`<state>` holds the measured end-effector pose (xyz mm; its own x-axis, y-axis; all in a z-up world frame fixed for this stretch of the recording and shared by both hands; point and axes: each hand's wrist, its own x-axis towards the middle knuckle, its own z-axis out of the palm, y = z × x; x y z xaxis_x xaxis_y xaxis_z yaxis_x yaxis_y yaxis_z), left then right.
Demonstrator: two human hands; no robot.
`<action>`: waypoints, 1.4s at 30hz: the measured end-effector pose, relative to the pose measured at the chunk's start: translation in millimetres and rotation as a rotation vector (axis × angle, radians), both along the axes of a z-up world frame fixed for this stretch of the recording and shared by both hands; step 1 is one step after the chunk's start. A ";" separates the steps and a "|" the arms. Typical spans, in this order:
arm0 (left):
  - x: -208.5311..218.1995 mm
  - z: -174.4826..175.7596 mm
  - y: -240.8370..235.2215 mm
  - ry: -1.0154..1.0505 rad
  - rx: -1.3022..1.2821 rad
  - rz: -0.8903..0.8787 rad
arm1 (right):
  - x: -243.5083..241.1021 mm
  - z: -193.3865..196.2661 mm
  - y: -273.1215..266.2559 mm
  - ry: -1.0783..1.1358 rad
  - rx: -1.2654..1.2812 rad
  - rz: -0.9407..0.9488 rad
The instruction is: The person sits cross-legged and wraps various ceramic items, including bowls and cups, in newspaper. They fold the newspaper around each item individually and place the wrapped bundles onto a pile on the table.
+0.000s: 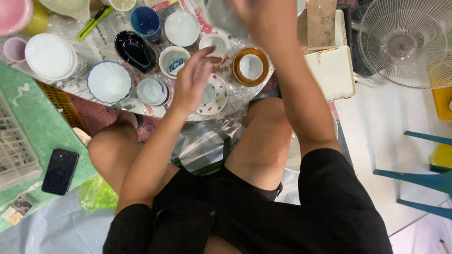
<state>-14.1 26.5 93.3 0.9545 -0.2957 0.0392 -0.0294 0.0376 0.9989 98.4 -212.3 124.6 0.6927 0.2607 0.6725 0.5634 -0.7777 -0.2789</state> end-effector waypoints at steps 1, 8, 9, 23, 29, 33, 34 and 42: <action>-6.8 3.3 13.9 0.110 -0.268 -0.102 | -32.7 20.9 20.3 -0.073 -0.089 0.049; -121.5 -73.6 75.2 0.355 -0.914 0.101 | -179.9 79.3 96.8 -0.291 -0.357 0.705; -136.7 -89.2 83.0 0.289 -0.871 0.102 | -190.7 79.4 102.1 -0.209 -0.291 0.743; -173.7 -221.8 120.8 0.413 -0.812 -0.032 | -201.6 39.3 109.9 0.256 -0.032 0.183; -171.5 -162.0 109.1 0.162 -0.652 0.110 | -202.5 11.3 99.3 0.444 -0.036 0.201; -158.4 -127.6 105.6 0.012 -0.357 0.293 | -210.0 22.7 90.7 0.383 -0.083 0.137; -153.4 -121.7 106.9 -0.027 -0.279 0.353 | -211.4 28.9 89.6 0.369 -0.079 0.132; -138.1 -93.3 121.6 -0.077 -0.053 0.771 | -207.7 46.1 56.8 0.794 0.116 -0.085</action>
<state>-152.3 148.1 0.0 0.8839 0.4548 0.1092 -0.1356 0.0258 0.9904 -109.3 -155.5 170.7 0.9895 0.1444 -0.0091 0.1035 -0.7505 -0.6527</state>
